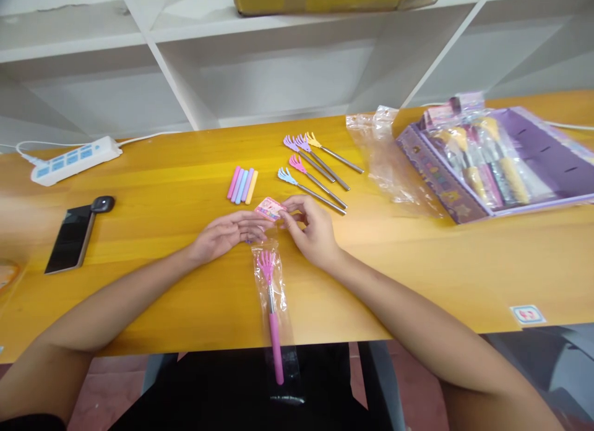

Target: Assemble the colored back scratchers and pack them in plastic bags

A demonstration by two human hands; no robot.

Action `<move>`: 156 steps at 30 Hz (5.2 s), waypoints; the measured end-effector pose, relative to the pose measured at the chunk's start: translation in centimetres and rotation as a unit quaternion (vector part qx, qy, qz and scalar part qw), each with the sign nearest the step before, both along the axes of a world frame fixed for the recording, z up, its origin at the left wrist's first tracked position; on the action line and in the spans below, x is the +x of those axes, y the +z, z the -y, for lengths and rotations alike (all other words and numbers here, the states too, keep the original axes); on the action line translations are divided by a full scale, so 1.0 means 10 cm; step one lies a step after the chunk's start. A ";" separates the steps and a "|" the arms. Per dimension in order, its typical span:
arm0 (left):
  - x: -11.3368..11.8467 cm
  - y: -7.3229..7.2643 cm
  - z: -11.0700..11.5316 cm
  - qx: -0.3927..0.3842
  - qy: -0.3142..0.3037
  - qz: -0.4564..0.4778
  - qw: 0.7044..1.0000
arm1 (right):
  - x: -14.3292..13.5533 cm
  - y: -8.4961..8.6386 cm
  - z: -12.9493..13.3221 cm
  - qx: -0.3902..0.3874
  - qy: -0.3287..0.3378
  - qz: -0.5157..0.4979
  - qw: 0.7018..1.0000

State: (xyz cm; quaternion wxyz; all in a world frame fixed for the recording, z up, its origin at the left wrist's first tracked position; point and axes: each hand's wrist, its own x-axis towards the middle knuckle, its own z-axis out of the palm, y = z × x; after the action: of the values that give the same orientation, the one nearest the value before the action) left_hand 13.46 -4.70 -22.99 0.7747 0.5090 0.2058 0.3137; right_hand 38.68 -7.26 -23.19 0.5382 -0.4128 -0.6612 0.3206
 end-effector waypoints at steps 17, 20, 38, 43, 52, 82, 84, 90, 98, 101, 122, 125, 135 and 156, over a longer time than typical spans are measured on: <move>-0.05 -0.02 -0.01 -0.123 -0.003 0.052 0.991 | 0.04 0.03 0.00 0.066 -0.003 0.100 0.993; -0.05 -0.03 -0.02 -0.136 0.010 0.059 0.989 | 0.05 0.04 -0.01 0.096 0.012 0.126 0.987; -0.02 -0.05 -0.01 -0.121 -0.021 0.052 0.991 | 0.08 0.04 -0.03 0.129 0.065 0.197 0.970; -0.04 -0.07 -0.01 -0.115 -0.020 0.052 0.992 | 0.08 0.04 -0.02 0.128 0.089 0.207 0.966; -0.04 -0.09 -0.01 -0.105 -0.019 0.051 0.993 | 0.06 0.04 0.02 0.119 0.143 0.220 0.958; 0.01 -0.15 0.03 0.055 -0.027 -0.136 0.989 | -0.02 0.02 0.05 0.071 0.067 0.110 0.989; 0.01 -0.16 0.03 0.048 -0.029 -0.125 0.991 | 0.00 0.01 0.05 0.089 0.090 0.125 0.984; 0.01 -0.10 0.04 0.032 -0.035 -0.119 0.992 | 0.03 -0.01 0.02 0.127 0.129 0.154 0.971; 0.05 -0.05 0.04 0.005 -0.025 -0.102 0.994 | 0.03 0.08 0.04 0.107 0.209 0.158 0.959; 0.05 -0.06 0.03 0.014 -0.024 -0.110 0.993 | 0.03 0.06 0.04 0.080 0.211 0.142 0.964; -0.02 -0.12 0.06 0.086 -0.045 -0.203 0.974 | -0.02 0.02 0.09 -0.184 0.387 -0.002 0.904; -0.03 -0.11 0.05 0.087 -0.059 -0.207 0.973 | 0.00 0.02 0.09 -0.188 0.396 0.010 0.899; -0.06 -0.06 0.02 0.095 -0.090 -0.214 0.968 | 0.04 0.08 0.08 -0.225 0.413 0.024 0.882; -0.01 -0.10 -0.04 -0.015 0.267 -0.087 0.960 | -0.21 0.14 0.29 -0.334 0.446 0.065 0.828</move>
State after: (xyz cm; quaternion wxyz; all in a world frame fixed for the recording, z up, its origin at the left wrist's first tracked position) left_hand 13.34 -4.29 -24.03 0.6490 0.4495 0.4055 0.4608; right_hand 36.58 -10.20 -21.77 0.1219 -0.2476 -0.6590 0.6997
